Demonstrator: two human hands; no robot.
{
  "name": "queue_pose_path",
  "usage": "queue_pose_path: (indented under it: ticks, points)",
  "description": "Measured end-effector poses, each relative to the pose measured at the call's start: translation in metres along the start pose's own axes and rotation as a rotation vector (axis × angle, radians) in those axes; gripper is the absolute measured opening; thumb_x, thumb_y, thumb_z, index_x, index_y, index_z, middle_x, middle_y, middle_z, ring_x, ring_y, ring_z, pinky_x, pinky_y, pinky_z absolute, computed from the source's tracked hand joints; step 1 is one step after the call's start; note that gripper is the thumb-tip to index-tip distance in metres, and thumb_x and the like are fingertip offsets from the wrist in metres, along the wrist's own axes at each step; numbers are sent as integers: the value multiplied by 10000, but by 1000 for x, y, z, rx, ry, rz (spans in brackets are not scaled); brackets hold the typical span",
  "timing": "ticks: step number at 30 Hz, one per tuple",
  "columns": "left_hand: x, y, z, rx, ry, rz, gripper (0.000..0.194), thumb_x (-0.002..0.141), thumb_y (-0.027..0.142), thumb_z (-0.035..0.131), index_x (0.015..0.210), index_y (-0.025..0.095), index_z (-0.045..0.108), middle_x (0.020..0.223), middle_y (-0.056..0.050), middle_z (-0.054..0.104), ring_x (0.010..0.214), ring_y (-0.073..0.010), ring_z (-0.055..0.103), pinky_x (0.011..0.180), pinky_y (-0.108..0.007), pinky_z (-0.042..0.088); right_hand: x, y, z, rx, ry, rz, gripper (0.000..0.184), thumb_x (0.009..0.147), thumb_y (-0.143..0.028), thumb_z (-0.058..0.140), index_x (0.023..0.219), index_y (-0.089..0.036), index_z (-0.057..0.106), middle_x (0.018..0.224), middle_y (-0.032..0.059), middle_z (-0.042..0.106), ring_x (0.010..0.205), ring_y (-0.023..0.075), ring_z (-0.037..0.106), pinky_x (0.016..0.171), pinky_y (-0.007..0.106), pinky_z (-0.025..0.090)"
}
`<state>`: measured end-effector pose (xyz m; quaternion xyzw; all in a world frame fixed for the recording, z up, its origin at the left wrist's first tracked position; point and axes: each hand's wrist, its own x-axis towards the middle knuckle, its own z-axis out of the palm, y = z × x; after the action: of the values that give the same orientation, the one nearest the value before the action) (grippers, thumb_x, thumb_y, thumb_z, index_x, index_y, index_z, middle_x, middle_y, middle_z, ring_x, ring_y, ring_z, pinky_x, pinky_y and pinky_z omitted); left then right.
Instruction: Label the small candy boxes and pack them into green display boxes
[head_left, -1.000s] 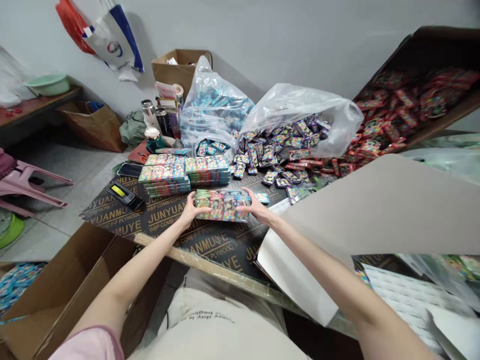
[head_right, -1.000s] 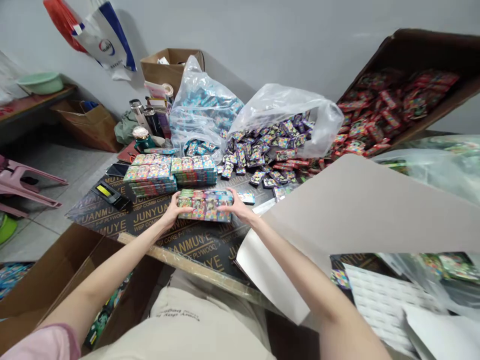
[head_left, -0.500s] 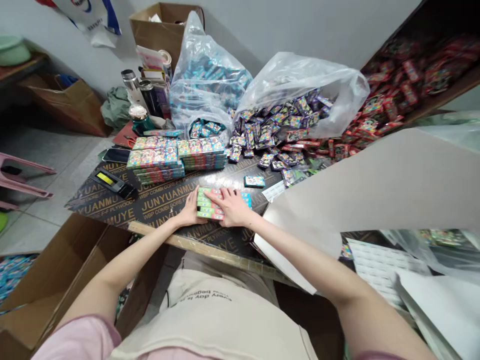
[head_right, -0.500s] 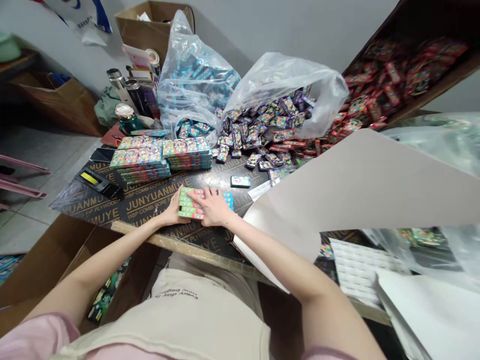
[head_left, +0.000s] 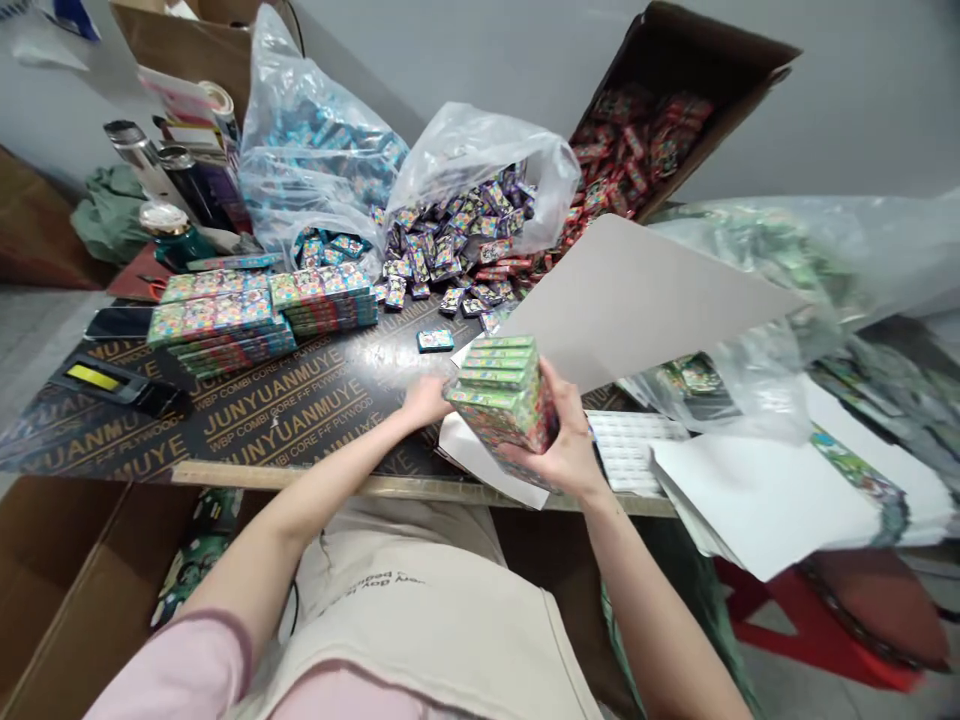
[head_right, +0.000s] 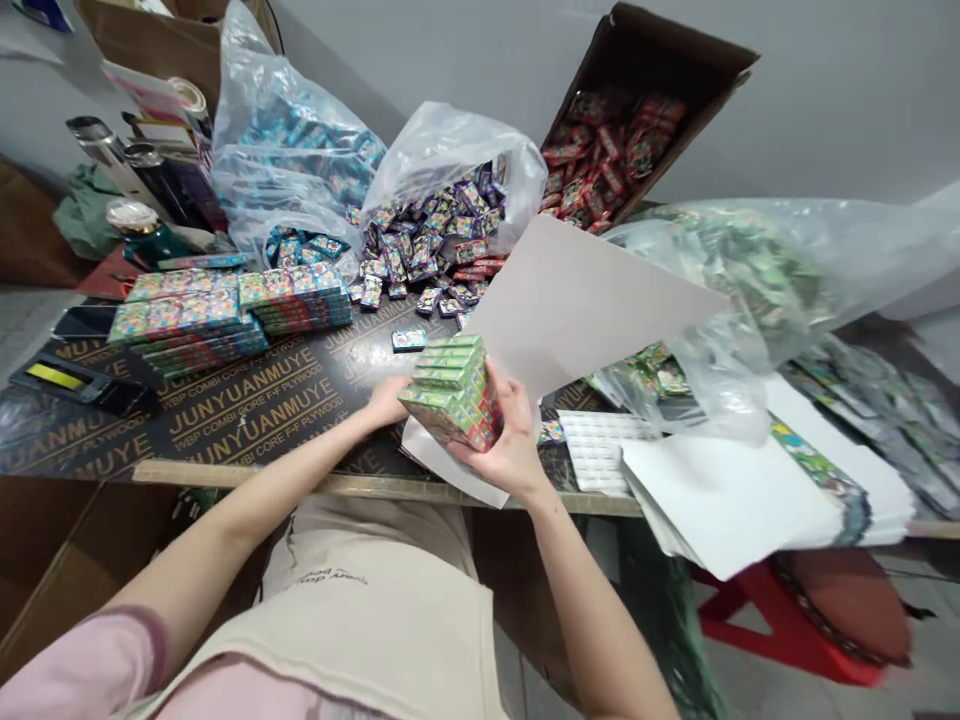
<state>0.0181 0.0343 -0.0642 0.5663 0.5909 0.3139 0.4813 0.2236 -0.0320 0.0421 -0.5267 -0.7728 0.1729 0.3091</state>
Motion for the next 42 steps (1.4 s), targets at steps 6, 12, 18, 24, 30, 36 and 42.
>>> queue_pose_path:
  ticks: [6, 12, 18, 24, 30, 36, 42]
  points:
    - [-28, -28, -20, 184, 163, -22, 184, 790, 241, 576, 637, 180, 658, 683, -104, 663, 842, -278, 633, 770, -313, 415, 6, 8, 36, -217, -144, -120, 1015, 621, -452, 730, 1497, -270, 251, 1235, 129, 423, 1140, 338, 451, 992, 471, 353]
    - [-37, -64, -56, 191, 304, -77, 373, 873, 364, 473, 619, 148, 640, 586, -51, 622, 682, -205, 590, 668, -267, 412, 31, 2, 85, -358, -371, -350, 905, 659, -400, 686, 1478, -275, 321, 1222, 147, 454, 1093, 338, 446, 928, 437, 303]
    - [-49, -65, -45, 134, 377, -70, 499, 953, 438, 295, 1033, 137, 685, 1001, -112, 717, 1015, -247, 630, 832, -320, 477, 35, 16, 101, -374, -470, -445, 883, 699, -433, 663, 1490, -299, 293, 1188, 141, 516, 1063, 325, 474, 891, 420, 319]
    - [-81, -49, -4, 117, 194, 161, 610, 971, 414, 280, 1519, 177, 152, 1589, -135, 150, 1476, -220, 120, 1179, -452, 188, 30, 39, 118, -389, -466, -456, 1075, 579, -623, 721, 1494, -282, 270, 1527, 187, 246, 1355, 453, 268, 1028, 622, 213]
    - [-73, -49, -82, 5, 517, 140, 505, 913, 433, 471, 1368, 213, 466, 1524, -111, 346, 1410, -250, 315, 1148, -429, 267, 41, 0, 117, -77, -550, -429, 1047, 655, -659, 679, 1513, -307, 192, 1607, 116, 40, 1452, 394, 116, 1108, 617, 180]
    - [4, -26, -246, 315, 777, 162, 294, 852, 322, 573, 1077, 151, 656, 1257, -139, 582, 1288, -279, 432, 1117, -396, 271, 163, -87, 182, 464, -302, -34, 719, 868, -620, 429, 1463, -225, 348, 1554, 80, 287, 1454, 257, 207, 1179, 452, 167]
    - [102, 15, -304, 680, 155, -136, 398, 694, 398, 722, 989, 135, 674, 1143, -131, 662, 1179, -321, 530, 1001, -348, 388, 271, -100, 230, 678, 29, 810, 697, 889, -506, 433, 1483, -182, 270, 1559, 129, 251, 1460, 296, 149, 1155, 525, 148]
